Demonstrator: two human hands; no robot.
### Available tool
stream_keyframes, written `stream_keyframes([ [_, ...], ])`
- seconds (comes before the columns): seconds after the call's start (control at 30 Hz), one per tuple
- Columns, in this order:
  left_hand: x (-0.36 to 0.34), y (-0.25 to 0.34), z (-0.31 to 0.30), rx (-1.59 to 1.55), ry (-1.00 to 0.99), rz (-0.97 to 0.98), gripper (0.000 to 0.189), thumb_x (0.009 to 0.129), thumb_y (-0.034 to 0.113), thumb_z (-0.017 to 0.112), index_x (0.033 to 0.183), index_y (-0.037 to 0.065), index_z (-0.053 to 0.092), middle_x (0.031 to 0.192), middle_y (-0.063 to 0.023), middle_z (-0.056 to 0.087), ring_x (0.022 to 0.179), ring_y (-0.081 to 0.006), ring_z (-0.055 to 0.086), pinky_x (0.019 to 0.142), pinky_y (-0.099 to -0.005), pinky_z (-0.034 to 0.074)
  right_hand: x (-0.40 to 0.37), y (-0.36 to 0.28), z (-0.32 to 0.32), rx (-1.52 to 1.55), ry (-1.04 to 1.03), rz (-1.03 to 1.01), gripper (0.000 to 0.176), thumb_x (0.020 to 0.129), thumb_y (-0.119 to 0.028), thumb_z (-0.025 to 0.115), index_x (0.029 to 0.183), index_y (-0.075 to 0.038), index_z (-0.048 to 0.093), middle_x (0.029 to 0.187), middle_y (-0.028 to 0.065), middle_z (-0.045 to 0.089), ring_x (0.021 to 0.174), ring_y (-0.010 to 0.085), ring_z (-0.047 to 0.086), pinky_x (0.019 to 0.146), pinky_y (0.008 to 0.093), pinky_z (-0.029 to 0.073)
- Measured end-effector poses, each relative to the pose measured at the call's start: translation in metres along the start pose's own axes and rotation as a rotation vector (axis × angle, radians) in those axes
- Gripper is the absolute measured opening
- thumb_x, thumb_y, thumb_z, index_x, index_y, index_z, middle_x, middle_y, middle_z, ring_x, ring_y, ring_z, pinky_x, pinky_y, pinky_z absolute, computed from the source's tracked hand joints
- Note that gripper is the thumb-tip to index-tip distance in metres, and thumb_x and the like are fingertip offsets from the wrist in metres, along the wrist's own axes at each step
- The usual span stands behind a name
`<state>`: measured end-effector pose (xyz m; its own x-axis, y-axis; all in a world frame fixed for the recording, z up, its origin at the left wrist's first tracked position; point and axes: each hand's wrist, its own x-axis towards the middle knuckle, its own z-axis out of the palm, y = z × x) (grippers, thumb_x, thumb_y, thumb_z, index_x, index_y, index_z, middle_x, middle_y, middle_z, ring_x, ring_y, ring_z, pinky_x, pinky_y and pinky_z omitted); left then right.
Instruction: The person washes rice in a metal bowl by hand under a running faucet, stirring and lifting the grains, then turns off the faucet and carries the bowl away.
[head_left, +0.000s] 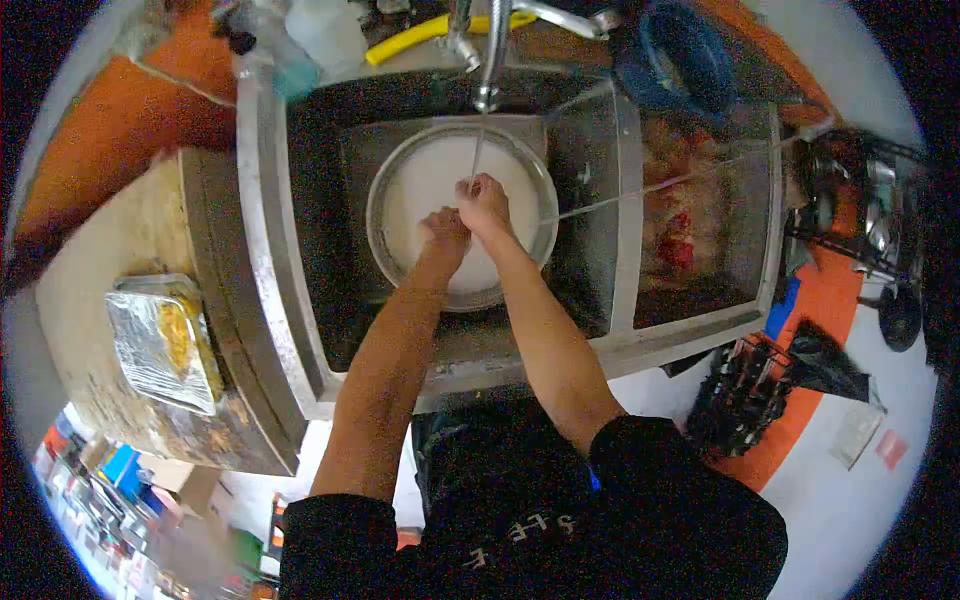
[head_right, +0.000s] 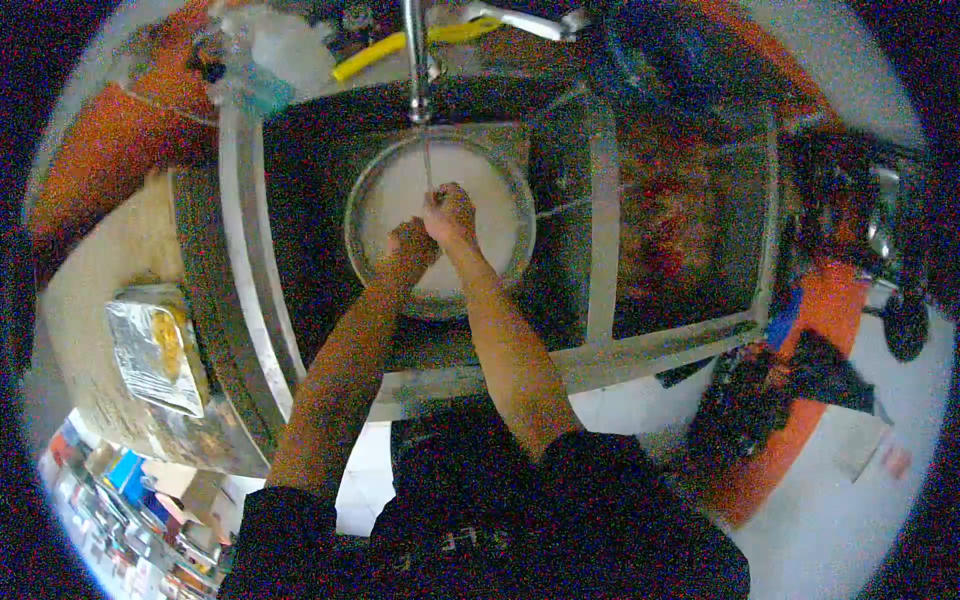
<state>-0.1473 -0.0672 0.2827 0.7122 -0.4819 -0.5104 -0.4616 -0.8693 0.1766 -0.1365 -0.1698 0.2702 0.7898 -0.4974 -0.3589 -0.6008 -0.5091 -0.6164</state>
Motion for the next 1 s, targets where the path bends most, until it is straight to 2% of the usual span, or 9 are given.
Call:
stream_keyframes([
  [0.13, 0.043, -0.017, 0.037, -0.017, -0.166, 0.094, 0.028, 0.095, 0.025, 0.059, 0.114, 0.010, 0.071, 0.116, -0.0155, 0.073, 0.110, -0.0351, 0.071, 0.092, -0.0471, 0.058, -0.010, 0.000, 0.007, 1.386, 0.094, 0.413, 0.005, 0.094, -0.004, 0.070, 0.091, -0.005, 0.065, 0.084, 0.0038, 0.065, 0.076, 0.0172, 0.067, 0.064, 0.0269, 0.053],
  [0.3, 0.038, 0.004, 0.001, -0.173, -0.240, 0.191, 0.030, 0.093, 0.023, 0.061, 0.117, 0.007, 0.069, 0.118, -0.0200, 0.071, 0.112, -0.0415, 0.068, 0.093, -0.0538, 0.056, 0.007, 0.042, -0.016, 1.545, -0.070, 0.573, 0.020, 0.100, -0.027, 0.063, 0.099, -0.007, 0.068, 0.097, 0.0099, 0.067, 0.082, 0.0204, 0.067, 0.066, 0.0290, 0.051],
  [0.4, 0.073, -0.008, 0.077, -0.260, -0.215, 0.174, 0.035, 0.091, 0.024, 0.064, 0.120, 0.004, 0.068, 0.120, -0.0215, 0.070, 0.113, -0.0411, 0.068, 0.095, -0.0530, 0.056, -0.014, 0.016, -0.050, 1.465, -0.074, 0.544, 0.037, 0.102, -0.038, 0.055, 0.115, -0.005, 0.066, 0.117, 0.0144, 0.067, 0.095, 0.0216, 0.067, 0.072, 0.0320, 0.052],
  [0.47, 0.117, -0.023, 0.140, -0.123, -0.310, 0.206, 0.040, 0.090, 0.025, 0.065, 0.123, 0.003, 0.065, 0.125, -0.0221, 0.069, 0.119, -0.0408, 0.066, 0.100, -0.0523, 0.054, -0.021, 0.005, -0.068, 1.529, -0.111, 0.584, 0.047, 0.103, -0.034, 0.054, 0.135, 0.000, 0.056, 0.143, 0.0181, 0.058, 0.110, 0.0237, 0.064, 0.078, 0.0290, 0.053],
  [0.63, 0.118, -0.029, 0.089, -0.331, -0.401, 0.078, 0.047, 0.091, 0.033, 0.063, 0.125, 0.002, 0.064, 0.128, -0.0226, 0.067, 0.122, -0.0411, 0.064, 0.106, -0.0490, 0.051, -0.007, 0.039, -0.054, 1.800, -0.052, 0.690, 0.034, 0.104, -0.019, 0.052, 0.131, 0.002, 0.058, 0.132, 0.0197, 0.062, 0.103, 0.0223, 0.068, 0.071, 0.0224, 0.056],
  [0.73, 0.119, -0.021, 0.068, -0.179, -0.411, 0.133, 0.042, 0.090, 0.035, 0.063, 0.114, 0.001, 0.070, 0.122, -0.0186, 0.071, 0.116, -0.0394, 0.067, 0.103, -0.0483, 0.053, -0.003, 0.097, -0.038, 2.136, -0.726, 0.417, 0.027, 0.105, -0.011, 0.049, 0.120, 0.005, 0.063, 0.115, 0.0184, 0.069, 0.099, 0.0225, 0.070, 0.073, 0.0253, 0.061],
  [0.83, 0.129, -0.015, 0.057, 0.181, -0.356, 0.553, 0.035, 0.086, 0.034, 0.065, 0.101, 0.004, 0.073, 0.108, -0.0130, 0.074, 0.104, -0.0356, 0.069, 0.091, -0.0461, 0.054, -0.008, 0.097, -0.043, 2.243, -1.174, 0.152, 0.023, 0.104, -0.005, 0.050, 0.114, 0.007, 0.066, 0.104, 0.0159, 0.072, 0.097, 0.0236, 0.072, 0.079, 0.0273, 0.064],
  [0.93, 0.129, -0.016, 0.055, 0.536, -0.292, 0.976, 0.029, 0.082, 0.034, 0.067, 0.088, 0.007, 0.077, 0.094, -0.0074, 0.077, 0.093, -0.0318, 0.071, 0.080, -0.0440, 0.056, -0.016, 0.054, -0.071, 2.016, -0.584, 0.358, 0.021, 0.102, -0.005, 0.055, 0.114, 0.007, 0.067, 0.105, 0.0155, 0.073, 0.097, 0.0240, 0.072, 0.079, 0.0287, 0.064],
  [1.0, 0.125, -0.035, 0.046, -0.021, 0.110, 0.980, 0.031, 0.087, 0.036, 0.064, 0.086, 0.007, 0.076, 0.083, -0.0066, 0.074, 0.083, -0.0275, 0.069, 0.073, -0.0416, 0.053, -0.005, 0.061, -0.061, 1.767, -0.185, 0.434, 0.021, 0.101, -0.009, 0.060, 0.113, 0.007, 0.068, 0.111, 0.0173, 0.073, 0.100, 0.0264, 0.072, 0.085, 0.0338, 0.064],
])
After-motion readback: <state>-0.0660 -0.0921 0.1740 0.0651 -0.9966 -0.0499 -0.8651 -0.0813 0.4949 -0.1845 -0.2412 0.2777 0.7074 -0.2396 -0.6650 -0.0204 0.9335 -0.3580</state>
